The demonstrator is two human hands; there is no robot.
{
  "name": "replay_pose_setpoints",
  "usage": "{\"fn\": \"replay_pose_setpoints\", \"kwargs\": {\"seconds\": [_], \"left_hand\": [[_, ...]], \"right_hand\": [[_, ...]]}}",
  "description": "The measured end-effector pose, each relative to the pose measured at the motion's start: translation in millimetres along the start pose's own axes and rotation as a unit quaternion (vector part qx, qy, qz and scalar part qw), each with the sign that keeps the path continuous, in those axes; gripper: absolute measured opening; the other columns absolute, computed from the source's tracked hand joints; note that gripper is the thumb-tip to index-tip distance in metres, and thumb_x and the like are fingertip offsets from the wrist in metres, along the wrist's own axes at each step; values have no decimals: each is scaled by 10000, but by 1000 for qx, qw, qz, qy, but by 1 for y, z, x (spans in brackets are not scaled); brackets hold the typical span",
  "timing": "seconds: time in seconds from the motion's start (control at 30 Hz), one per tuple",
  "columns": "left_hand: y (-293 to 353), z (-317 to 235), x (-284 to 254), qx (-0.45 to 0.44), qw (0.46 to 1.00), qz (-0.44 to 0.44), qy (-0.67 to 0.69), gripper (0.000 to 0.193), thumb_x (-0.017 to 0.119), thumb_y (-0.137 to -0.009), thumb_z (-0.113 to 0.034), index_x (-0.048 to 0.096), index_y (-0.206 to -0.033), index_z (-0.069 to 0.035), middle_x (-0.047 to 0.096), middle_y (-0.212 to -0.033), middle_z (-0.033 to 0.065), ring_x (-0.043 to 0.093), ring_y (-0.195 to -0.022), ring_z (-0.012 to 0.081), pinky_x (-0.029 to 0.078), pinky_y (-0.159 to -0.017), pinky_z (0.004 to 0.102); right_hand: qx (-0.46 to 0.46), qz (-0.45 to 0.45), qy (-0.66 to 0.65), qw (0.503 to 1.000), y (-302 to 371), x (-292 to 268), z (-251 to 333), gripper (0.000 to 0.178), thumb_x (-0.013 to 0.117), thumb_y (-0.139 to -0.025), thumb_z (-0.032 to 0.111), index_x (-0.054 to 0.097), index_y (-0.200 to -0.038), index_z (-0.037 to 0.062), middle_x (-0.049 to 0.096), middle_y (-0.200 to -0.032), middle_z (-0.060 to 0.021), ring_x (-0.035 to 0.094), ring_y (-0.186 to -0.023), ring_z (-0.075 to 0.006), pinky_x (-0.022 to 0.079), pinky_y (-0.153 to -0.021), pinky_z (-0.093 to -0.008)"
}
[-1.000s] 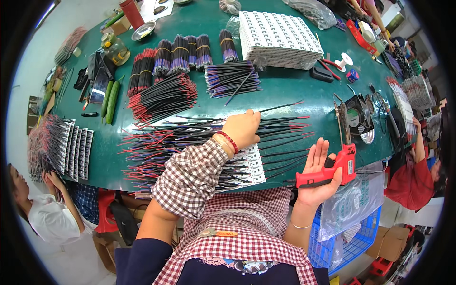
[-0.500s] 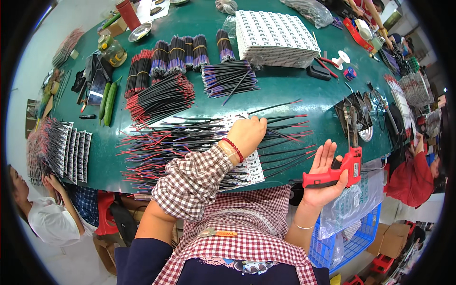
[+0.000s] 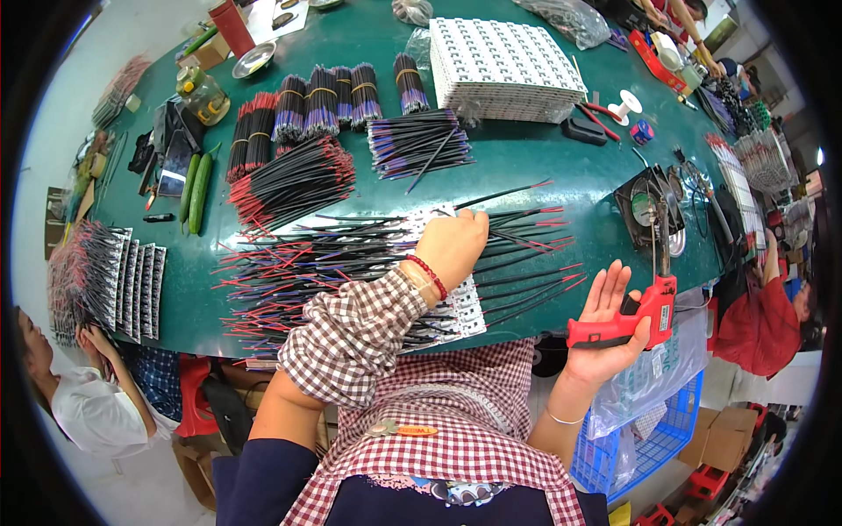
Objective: The person solders wires onto a circuit board sheet using a soldering tool, sets the assembled board aside, places a new board sheet on the table, and solders wires onto it.
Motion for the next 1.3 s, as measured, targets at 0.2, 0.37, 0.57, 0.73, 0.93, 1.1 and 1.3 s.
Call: {"fn": "replay_pose_setpoints", "kwargs": {"seconds": [0.2,0.37,0.57,0.73,0.93,1.1,1.3], "left_hand": [[-3,15,-11,16,994,-1,113,152,585,-718,-26,566,-866,6,615,-862,158,632,-700,289,502,-623,371],[6,43,-61,0,859,42,511,184,676,-763,-103,585,-888,-4,566,-786,17,504,-726,84,437,-683,240],[68,87,-84,-137,831,45,538,59,607,-830,-38,561,-866,-26,588,-812,-8,546,-786,58,439,-711,206],[122,101,-151,-281,915,-185,223,125,590,-854,-61,544,-935,23,599,-844,38,562,-743,84,450,-659,215],[81,13,-198,-149,945,-263,122,124,477,-845,1,504,-956,48,538,-881,176,562,-733,310,460,-700,368],[-2,72,-75,-115,966,-149,176,119,582,-811,-115,590,-873,-14,592,-803,190,593,-750,380,475,-656,443],[10,103,-10,-146,971,-54,179,164,582,-807,-126,554,-902,4,612,-733,214,602,-751,399,465,-683,448]], "right_hand": [[9,7,-48,999,2,5,-2,327,577,-871,265,545,-1066,4,463,-1305,-250,345,-1318,-353,213,-1153,-448],[110,24,-105,988,3,32,-49,341,583,-860,268,513,-1081,18,437,-1338,-267,310,-1342,-374,230,-1142,-468],[316,-16,-171,933,13,62,-171,355,624,-837,172,499,-1105,-23,407,-1369,-235,358,-1320,-328,312,-1106,-421],[367,-30,-4,930,34,51,-240,368,600,-846,202,505,-1124,-20,414,-1365,-230,350,-1327,-320,313,-1101,-393],[356,-24,-108,928,29,50,-222,417,593,-841,182,492,-1178,-43,437,-1339,-218,390,-1298,-305,315,-1106,-386],[251,-46,-41,966,1,39,-146,239,510,-884,203,506,-1035,18,539,-1217,-229,530,-1154,-337,425,-1011,-488],[218,-53,160,961,2,15,-72,302,525,-891,280,496,-1085,50,585,-803,-109,576,-692,-195,517,-730,-402]]}}
Point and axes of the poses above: each hand's wrist, its own y-axis away from the middle knuckle, its own x-axis out of the palm, z = x × y, the point moved 7 cm from there along -y, towards the middle knuckle
